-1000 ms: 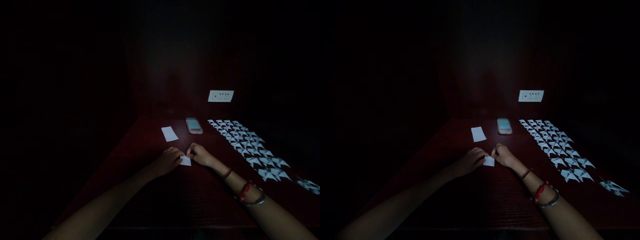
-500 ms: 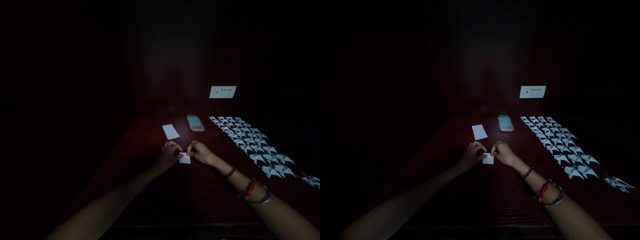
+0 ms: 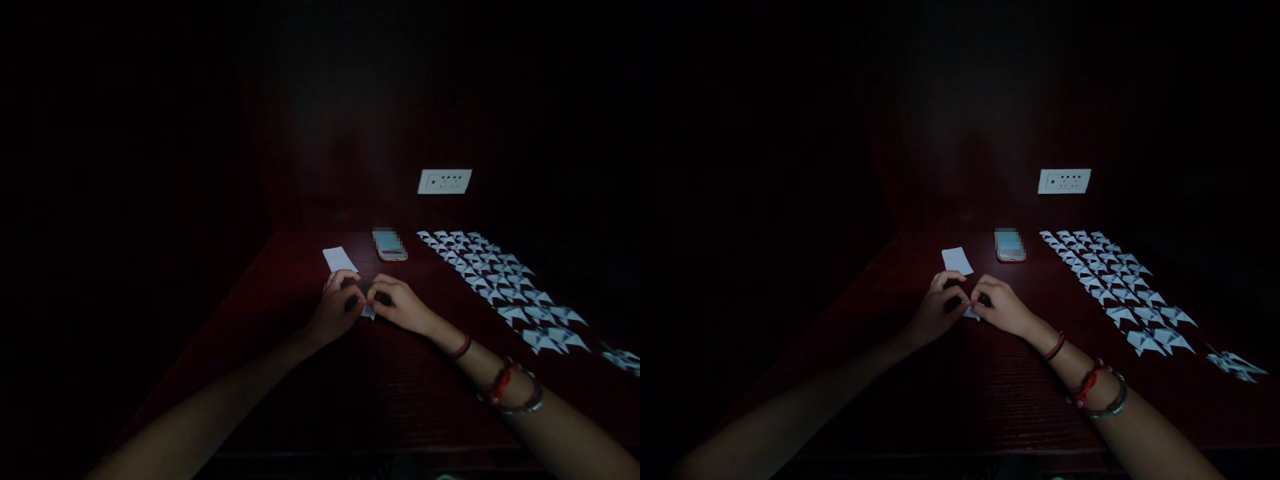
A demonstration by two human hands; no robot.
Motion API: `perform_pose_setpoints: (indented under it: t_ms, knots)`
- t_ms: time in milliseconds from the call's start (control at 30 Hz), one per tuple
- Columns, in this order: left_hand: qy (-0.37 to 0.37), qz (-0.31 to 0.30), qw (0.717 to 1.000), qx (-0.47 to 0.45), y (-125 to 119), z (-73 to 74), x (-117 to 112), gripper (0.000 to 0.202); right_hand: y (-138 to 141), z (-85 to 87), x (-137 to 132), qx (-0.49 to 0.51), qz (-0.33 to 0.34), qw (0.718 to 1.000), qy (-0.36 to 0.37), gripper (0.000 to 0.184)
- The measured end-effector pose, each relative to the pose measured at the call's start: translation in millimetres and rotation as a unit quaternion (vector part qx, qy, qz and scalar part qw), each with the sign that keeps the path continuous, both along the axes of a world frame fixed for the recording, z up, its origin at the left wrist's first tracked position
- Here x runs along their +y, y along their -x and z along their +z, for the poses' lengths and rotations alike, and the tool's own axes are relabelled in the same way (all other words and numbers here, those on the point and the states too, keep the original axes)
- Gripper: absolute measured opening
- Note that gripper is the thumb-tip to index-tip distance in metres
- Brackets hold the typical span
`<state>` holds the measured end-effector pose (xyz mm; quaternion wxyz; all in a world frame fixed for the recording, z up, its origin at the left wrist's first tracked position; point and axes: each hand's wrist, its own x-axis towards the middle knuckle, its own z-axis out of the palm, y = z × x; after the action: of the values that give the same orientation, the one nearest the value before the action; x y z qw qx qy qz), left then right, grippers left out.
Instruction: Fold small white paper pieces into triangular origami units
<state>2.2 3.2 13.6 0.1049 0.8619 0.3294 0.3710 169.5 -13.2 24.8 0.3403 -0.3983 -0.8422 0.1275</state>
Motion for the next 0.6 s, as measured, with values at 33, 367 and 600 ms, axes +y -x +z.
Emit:
perform_pose_setpoints:
  t_ms: [33,367,600]
  knots:
    - [0.001,0.002,1.0,-0.002,0.6,0.6,0.0,0.006,-1.5,0.4,0.9,-0.005,0.004,1.0,0.004,0.007]
    - [0.034,-0.002,0.999,-0.036,4.1,-3.8,6.5,0.01,-16.0,-1.3,8.5,-0.029,0.012,0.999,0.016,0.007]
    - [0.038,-0.019,0.999,-0.018,5.2,-10.6,10.3,0.008,-12.9,-1.9,6.1,-0.042,0.022,0.999,0.002,0.008]
